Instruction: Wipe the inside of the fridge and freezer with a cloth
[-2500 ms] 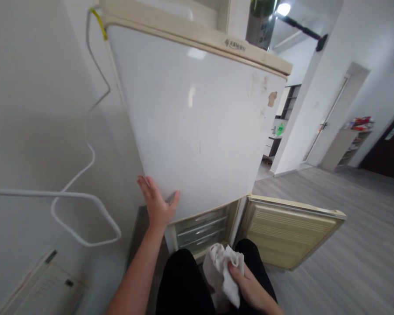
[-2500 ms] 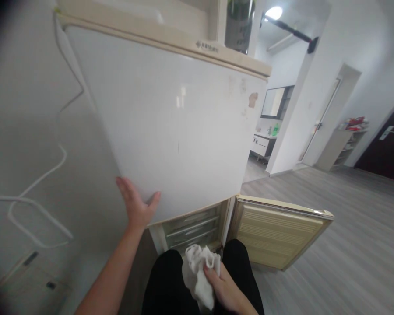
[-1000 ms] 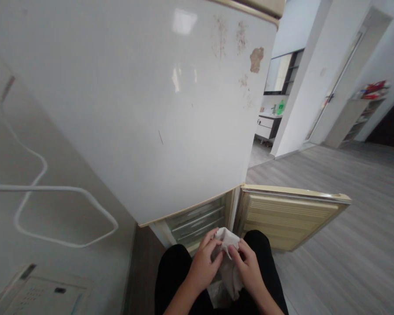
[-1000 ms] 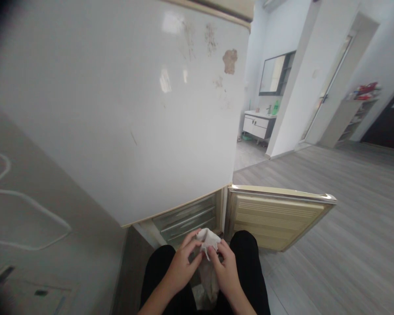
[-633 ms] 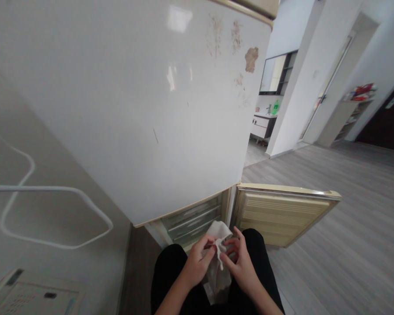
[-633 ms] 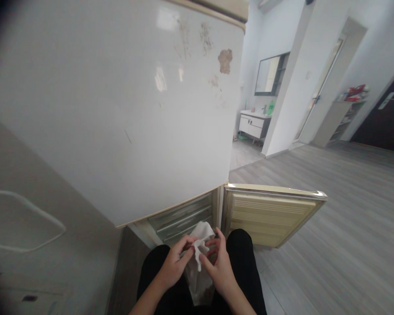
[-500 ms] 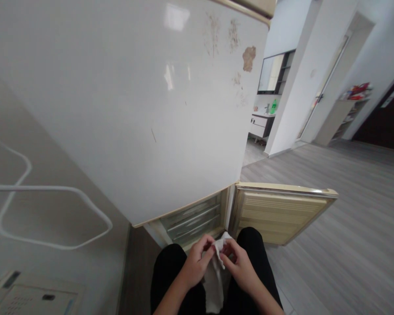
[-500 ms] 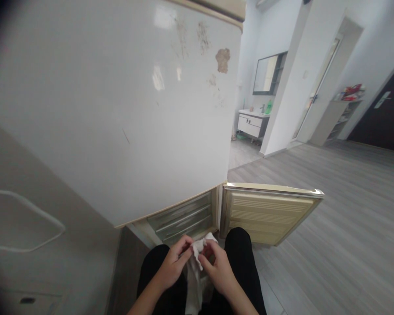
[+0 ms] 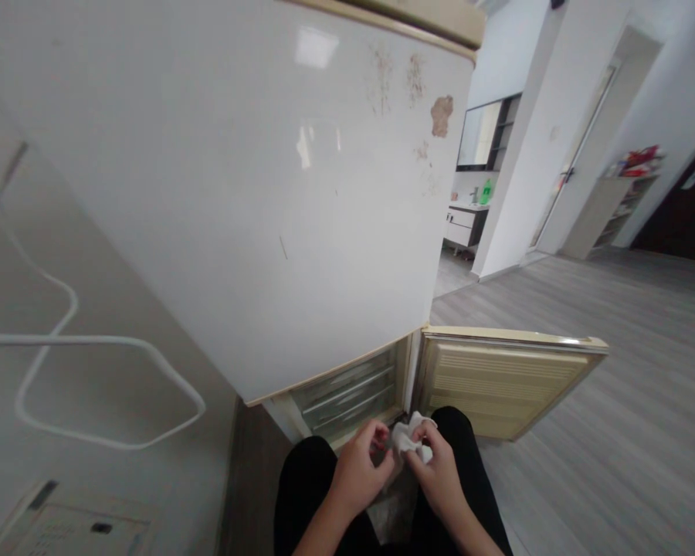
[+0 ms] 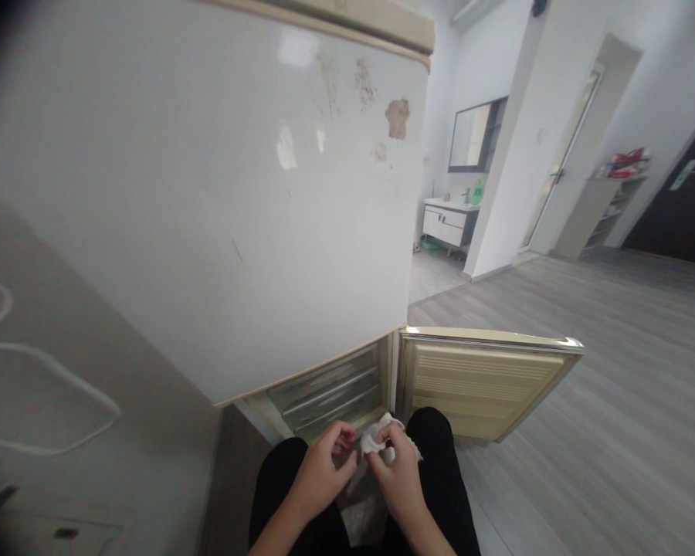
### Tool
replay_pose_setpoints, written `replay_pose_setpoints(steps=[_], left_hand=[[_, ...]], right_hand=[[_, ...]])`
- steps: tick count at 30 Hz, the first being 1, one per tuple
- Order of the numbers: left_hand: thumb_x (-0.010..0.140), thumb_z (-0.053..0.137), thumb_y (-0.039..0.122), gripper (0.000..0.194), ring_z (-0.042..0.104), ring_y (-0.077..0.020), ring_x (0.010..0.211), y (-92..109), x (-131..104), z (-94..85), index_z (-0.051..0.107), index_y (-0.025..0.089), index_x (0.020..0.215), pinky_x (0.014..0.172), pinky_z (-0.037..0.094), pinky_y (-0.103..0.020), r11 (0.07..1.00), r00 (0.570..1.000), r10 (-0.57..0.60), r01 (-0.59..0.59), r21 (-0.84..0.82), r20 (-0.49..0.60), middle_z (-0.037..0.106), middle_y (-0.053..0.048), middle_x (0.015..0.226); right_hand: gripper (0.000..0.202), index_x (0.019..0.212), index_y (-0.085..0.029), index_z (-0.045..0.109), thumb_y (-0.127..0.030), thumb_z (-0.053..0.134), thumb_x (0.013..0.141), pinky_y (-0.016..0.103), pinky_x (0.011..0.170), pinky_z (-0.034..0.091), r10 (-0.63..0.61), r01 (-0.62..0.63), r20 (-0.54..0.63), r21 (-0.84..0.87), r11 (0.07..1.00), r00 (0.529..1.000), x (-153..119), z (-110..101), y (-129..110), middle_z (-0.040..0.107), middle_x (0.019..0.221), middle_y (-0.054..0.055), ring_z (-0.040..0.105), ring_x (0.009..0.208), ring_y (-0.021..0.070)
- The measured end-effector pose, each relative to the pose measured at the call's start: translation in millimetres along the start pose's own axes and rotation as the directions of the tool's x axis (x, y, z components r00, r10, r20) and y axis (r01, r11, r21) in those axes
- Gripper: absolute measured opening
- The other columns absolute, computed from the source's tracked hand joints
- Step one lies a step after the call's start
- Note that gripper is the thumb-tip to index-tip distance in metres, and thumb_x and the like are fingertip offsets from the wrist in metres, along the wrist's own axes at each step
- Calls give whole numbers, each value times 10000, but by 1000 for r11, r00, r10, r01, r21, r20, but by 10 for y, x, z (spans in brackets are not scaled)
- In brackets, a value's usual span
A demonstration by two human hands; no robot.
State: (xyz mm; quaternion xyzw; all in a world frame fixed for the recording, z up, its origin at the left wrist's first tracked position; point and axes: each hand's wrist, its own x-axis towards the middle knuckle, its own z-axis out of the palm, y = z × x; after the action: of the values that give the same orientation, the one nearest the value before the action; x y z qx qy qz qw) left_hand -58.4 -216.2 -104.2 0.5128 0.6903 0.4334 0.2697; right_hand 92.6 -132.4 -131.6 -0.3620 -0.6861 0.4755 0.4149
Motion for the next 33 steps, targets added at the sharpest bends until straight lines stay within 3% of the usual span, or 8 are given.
replay_pose_setpoints(steps=[5,11,15,21,24,28,30,33], left_hand=[[734,770,255,569,650,-231,1076,161,-48,57,570,268,1267,957,504,-353,996,992,86,-84,-28,98,672,-60,1236],[946,529,270,169,664,-207,966,134,39,146,632,225,1072,867,483,-312,988,999,46,-42,-149,20,719,-47,1030],[1001,476,447,282,622,-195,838,53,86,78,626,215,945,760,433,-286,993,996,-6,-4,-114,-90,675,-13,877],[973,530,517,366,574,-171,705,74,74,45,621,211,793,670,349,-279,997,999,-31,31,69,-12,615,19,719],[1007,458,527,404,610,-179,758,105,73,35,649,214,839,697,365,-280,999,999,-23,22,36,35,659,6,772],[1023,419,517,432,614,-178,753,115,60,-16,645,212,816,699,371,-279,999,997,-17,14,33,75,668,2,769],[1018,436,501,418,609,-174,729,121,51,-52,641,215,793,681,362,-279,998,997,-8,2,66,81,658,6,744],[1017,445,475,392,623,-181,724,171,41,-98,660,226,804,676,363,-285,991,998,11,-19,135,58,672,-1,746]], right_hand=[[340,723,-214,454,-402,716,830,243,613,363,52,-46,-59,104,994,997,17,-18,-12,466,704,-34,447,660,135],[347,766,-211,462,-426,706,889,241,667,421,36,-31,-18,202,979,999,-39,69,-34,486,751,-26,491,701,130],[310,927,-226,471,-414,715,889,289,779,507,49,-15,-98,327,945,994,-162,138,43,607,943,26,624,885,182],[299,766,-197,519,-400,624,960,272,738,462,-9,-11,94,213,977,996,-344,212,104,598,788,16,567,756,149],[206,968,-192,611,-396,631,952,297,822,502,5,-22,77,229,973,997,-363,232,84,655,947,50,627,888,180],[559,1320,-201,491,-391,742,859,320,798,543,73,-90,77,239,967,994,-327,243,191,653,1048,64,657,893,199],[495,1294,-192,498,-384,699,885,324,765,543,115,-124,56,201,972,992,-314,236,287,653,1016,65,654,845,195],[249,1112,-190,570,-361,610,935,330,796,525,71,-63,-103,85,994,992,-346,229,389,634,961,58,626,863,193]])
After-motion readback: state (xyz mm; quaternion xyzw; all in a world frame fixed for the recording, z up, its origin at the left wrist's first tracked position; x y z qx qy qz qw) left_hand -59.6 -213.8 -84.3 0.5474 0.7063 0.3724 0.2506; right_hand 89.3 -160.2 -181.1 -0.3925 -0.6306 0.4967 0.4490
